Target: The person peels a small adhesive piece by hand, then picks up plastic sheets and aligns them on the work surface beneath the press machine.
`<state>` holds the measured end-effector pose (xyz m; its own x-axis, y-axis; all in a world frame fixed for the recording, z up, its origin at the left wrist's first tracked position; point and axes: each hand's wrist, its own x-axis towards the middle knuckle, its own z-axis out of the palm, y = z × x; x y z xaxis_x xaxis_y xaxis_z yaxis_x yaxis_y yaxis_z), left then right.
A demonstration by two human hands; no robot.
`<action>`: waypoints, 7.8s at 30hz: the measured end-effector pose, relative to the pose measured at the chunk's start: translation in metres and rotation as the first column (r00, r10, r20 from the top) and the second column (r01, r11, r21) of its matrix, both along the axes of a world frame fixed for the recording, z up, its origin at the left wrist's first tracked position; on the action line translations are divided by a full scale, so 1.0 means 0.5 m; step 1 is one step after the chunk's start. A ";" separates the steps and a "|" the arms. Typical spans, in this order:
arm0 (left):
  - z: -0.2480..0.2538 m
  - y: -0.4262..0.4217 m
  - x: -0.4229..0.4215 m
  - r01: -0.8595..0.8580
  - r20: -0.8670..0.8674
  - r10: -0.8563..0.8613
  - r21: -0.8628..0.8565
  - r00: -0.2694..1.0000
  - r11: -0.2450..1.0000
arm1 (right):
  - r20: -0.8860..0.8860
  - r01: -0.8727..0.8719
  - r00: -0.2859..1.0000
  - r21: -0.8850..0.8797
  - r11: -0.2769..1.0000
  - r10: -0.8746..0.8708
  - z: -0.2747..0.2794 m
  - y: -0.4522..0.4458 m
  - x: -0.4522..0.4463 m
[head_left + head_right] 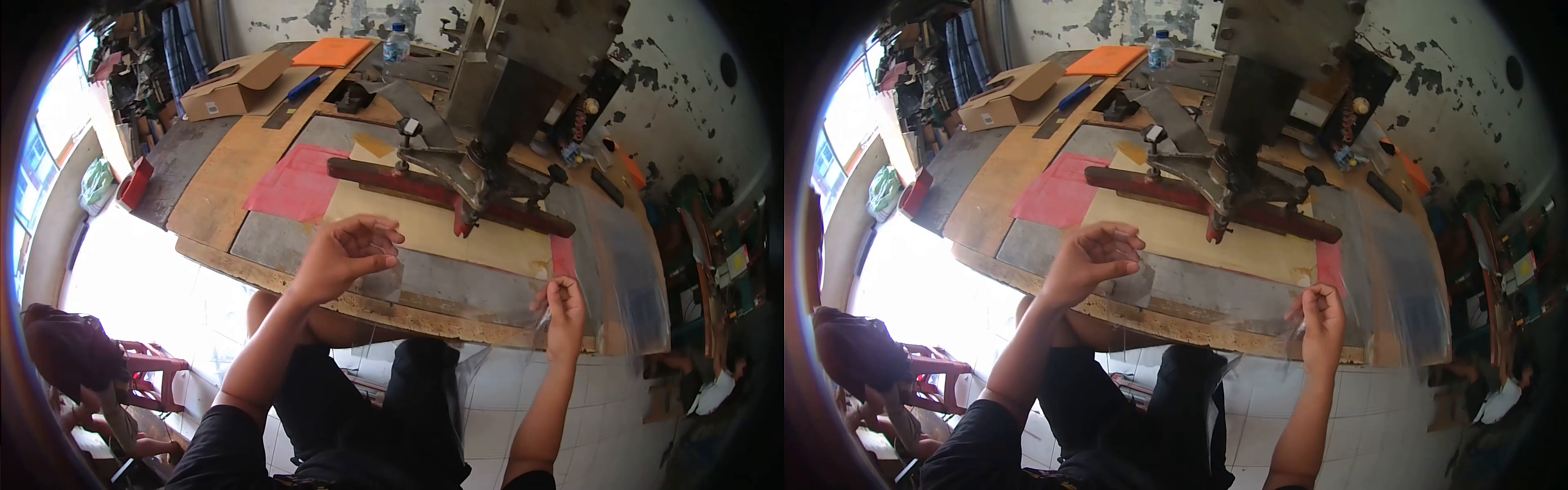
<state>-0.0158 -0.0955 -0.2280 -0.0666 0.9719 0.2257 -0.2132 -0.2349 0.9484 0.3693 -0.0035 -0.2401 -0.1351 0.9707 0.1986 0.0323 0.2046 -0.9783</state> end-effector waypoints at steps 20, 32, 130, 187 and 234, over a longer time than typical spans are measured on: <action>-0.031 -0.020 0.043 -0.196 -0.262 0.152 -0.149 0.953 0.969 | -0.060 0.126 0.990 -0.063 0.990 -0.130 -0.053 0.010 -0.014; -0.031 -0.027 0.040 -0.079 -0.109 0.069 -0.093 0.992 0.993 | -0.138 0.080 0.986 -0.107 0.991 -0.094 -0.045 0.013 -0.009; -0.048 -0.022 0.038 -0.251 -0.145 0.238 -0.078 0.960 0.965 | 0.478 -0.296 0.848 0.069 0.953 0.229 0.182 0.034 0.046; -0.041 0.013 0.025 -0.367 -0.414 0.311 -0.061 0.855 0.928 | 0.370 -0.218 0.899 -0.088 0.972 0.235 0.062 0.172 0.004; -0.031 0.124 -0.016 0.036 -0.915 0.397 0.395 -0.070 0.918 | 0.798 -0.371 0.579 0.441 0.817 -0.167 0.021 0.185 -0.051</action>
